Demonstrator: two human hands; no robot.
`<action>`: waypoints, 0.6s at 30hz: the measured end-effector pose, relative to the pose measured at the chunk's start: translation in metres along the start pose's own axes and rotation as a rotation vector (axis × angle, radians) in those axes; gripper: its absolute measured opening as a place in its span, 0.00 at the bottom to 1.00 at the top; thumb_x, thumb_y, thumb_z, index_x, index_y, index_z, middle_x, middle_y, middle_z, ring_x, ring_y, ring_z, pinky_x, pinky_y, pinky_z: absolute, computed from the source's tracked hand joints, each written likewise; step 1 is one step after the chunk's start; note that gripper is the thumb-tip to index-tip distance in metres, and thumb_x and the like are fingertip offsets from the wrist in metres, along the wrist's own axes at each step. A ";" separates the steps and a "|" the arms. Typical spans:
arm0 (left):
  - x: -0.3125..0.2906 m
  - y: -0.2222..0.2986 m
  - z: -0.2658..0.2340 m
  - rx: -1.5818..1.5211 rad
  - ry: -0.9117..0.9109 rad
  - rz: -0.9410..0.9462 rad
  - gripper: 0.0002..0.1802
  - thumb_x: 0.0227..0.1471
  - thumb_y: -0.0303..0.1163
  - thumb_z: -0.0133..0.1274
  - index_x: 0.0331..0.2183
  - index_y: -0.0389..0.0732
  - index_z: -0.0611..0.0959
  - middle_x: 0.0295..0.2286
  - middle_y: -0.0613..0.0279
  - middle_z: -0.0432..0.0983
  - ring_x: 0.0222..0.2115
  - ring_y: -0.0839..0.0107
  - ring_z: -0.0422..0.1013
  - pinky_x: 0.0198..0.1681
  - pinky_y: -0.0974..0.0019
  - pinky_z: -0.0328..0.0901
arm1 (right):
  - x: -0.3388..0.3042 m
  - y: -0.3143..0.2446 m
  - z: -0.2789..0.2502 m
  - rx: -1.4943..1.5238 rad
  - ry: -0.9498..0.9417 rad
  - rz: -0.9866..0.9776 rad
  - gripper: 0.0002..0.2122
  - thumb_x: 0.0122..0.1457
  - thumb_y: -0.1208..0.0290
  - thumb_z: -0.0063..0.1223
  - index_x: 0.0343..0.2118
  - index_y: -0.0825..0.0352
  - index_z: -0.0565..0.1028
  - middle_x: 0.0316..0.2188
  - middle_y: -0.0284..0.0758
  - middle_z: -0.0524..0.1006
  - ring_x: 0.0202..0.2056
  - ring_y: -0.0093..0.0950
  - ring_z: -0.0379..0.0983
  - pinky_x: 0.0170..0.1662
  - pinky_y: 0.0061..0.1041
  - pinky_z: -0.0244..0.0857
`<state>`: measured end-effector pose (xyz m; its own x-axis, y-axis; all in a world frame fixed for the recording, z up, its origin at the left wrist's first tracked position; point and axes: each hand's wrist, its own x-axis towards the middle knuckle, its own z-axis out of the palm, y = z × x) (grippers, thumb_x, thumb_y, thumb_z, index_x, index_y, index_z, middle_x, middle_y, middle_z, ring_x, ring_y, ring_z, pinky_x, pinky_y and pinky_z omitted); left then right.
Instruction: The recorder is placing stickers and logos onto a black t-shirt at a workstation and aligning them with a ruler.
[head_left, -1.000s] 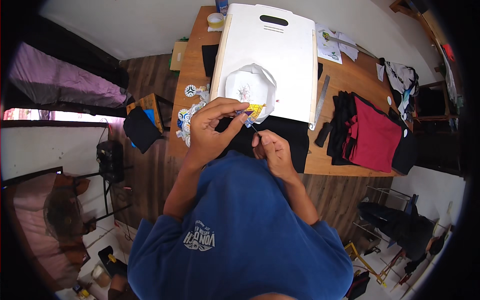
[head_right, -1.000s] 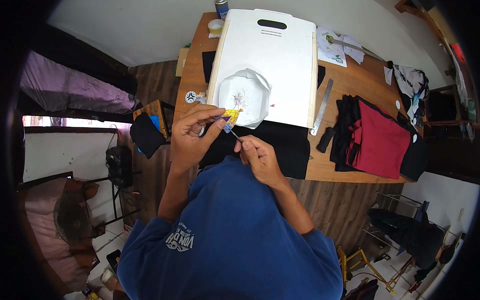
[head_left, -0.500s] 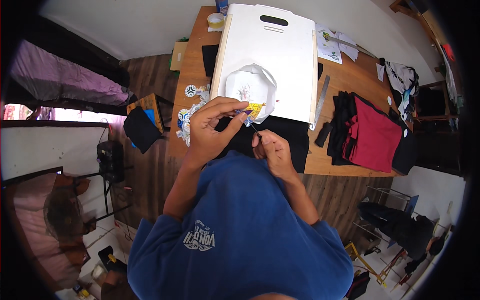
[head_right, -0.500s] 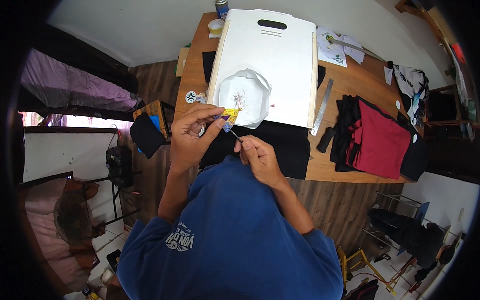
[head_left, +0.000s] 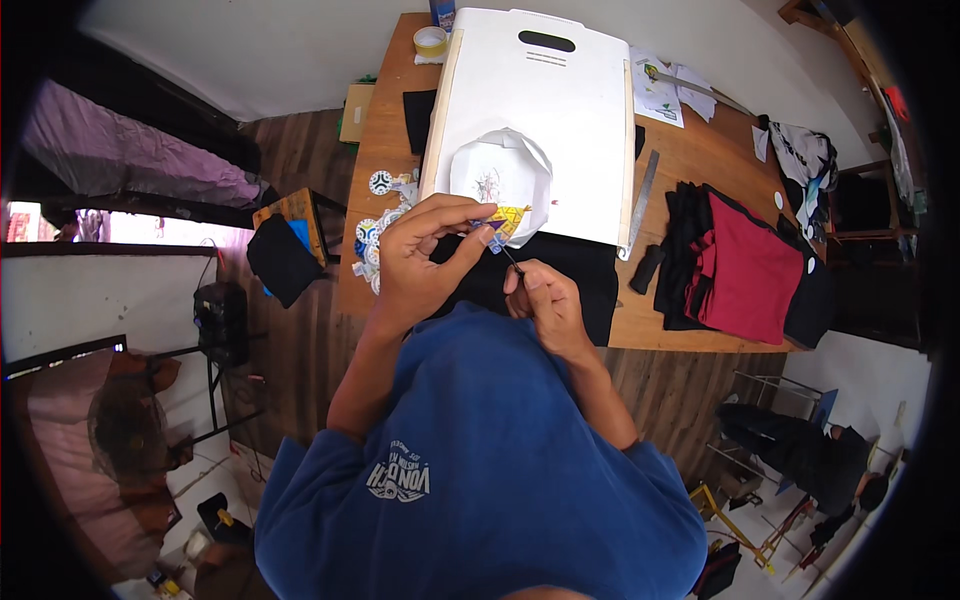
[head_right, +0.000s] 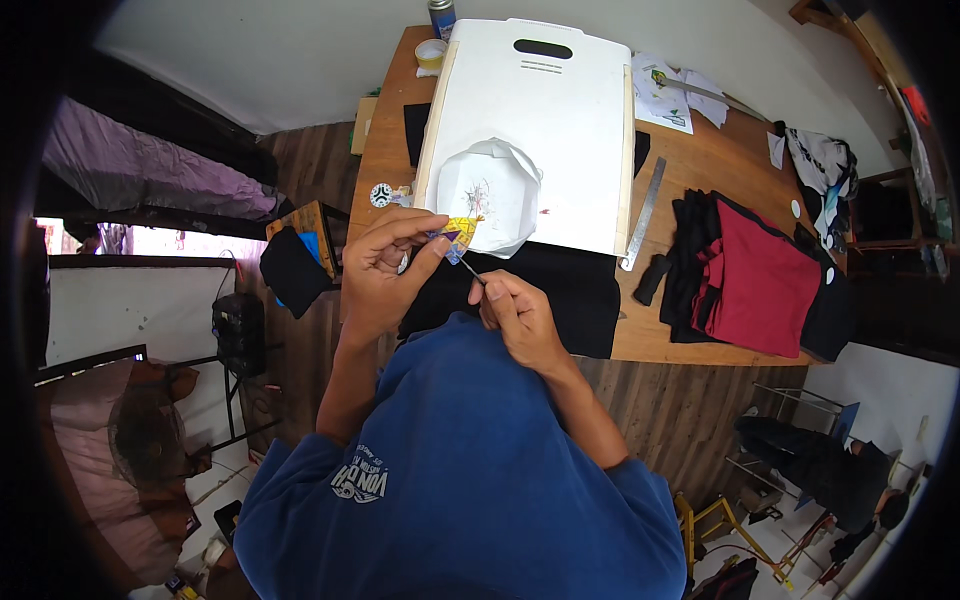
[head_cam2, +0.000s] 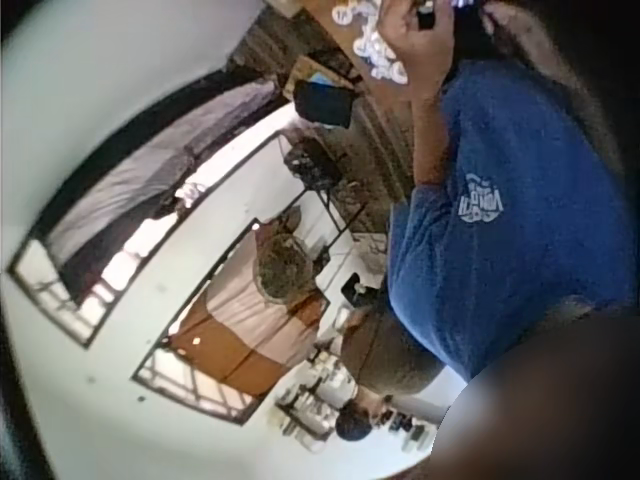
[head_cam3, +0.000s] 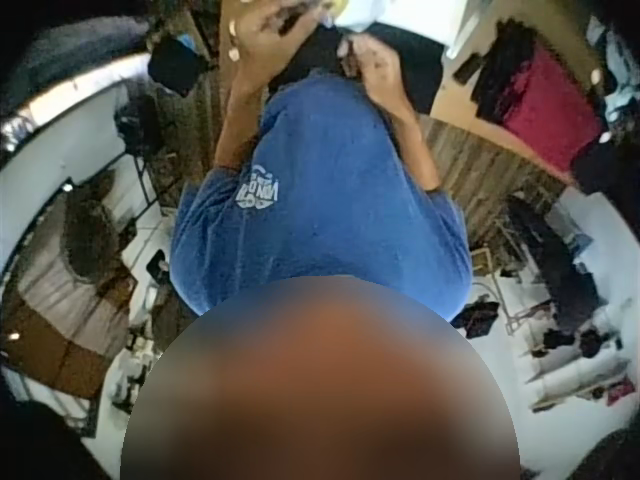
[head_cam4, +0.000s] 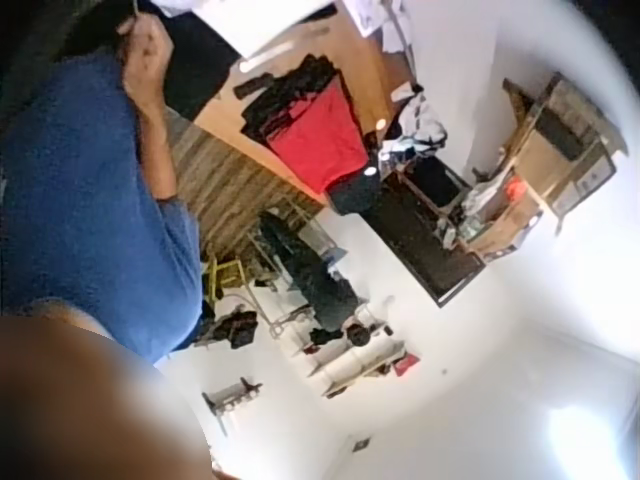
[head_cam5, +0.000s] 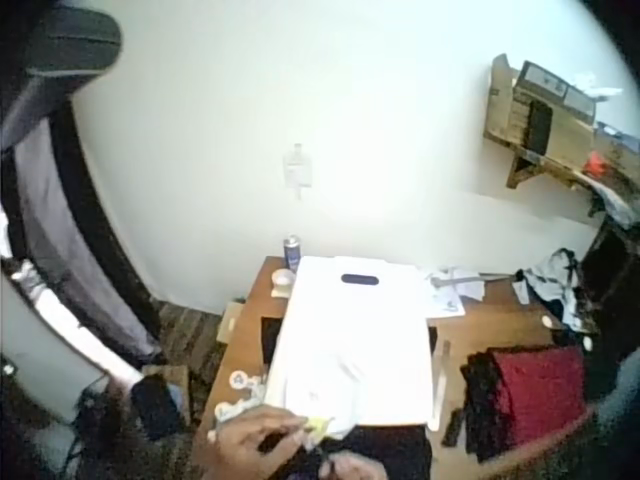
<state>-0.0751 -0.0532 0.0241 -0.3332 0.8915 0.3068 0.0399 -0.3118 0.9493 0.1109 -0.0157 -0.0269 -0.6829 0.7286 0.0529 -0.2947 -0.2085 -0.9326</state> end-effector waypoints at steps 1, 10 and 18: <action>0.000 0.000 0.001 0.001 -0.005 0.003 0.15 0.54 0.14 0.61 0.45 0.29 0.85 0.42 0.53 0.79 0.41 0.74 0.77 0.47 0.73 0.72 | -0.001 -0.001 0.000 0.000 0.000 0.001 0.19 0.76 0.58 0.38 0.37 0.71 0.72 0.17 0.25 0.58 0.19 0.16 0.50 0.25 0.21 0.51; -0.001 0.002 0.009 0.009 0.010 -0.012 0.15 0.54 0.14 0.61 0.45 0.29 0.85 0.42 0.54 0.79 0.40 0.74 0.77 0.47 0.74 0.72 | -0.005 -0.006 -0.007 -0.026 0.006 0.019 0.19 0.76 0.58 0.38 0.37 0.71 0.72 0.17 0.25 0.58 0.19 0.16 0.51 0.25 0.21 0.51; -0.001 0.003 0.012 -0.001 0.009 -0.014 0.15 0.54 0.14 0.61 0.45 0.29 0.85 0.42 0.53 0.79 0.41 0.74 0.78 0.47 0.73 0.72 | -0.007 -0.006 -0.008 0.001 0.005 0.017 0.18 0.76 0.59 0.38 0.37 0.71 0.72 0.17 0.25 0.58 0.19 0.16 0.51 0.25 0.21 0.51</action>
<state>-0.0631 -0.0515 0.0272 -0.3418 0.8930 0.2929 0.0346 -0.2995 0.9535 0.1230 -0.0137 -0.0242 -0.6842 0.7285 0.0347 -0.2832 -0.2216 -0.9331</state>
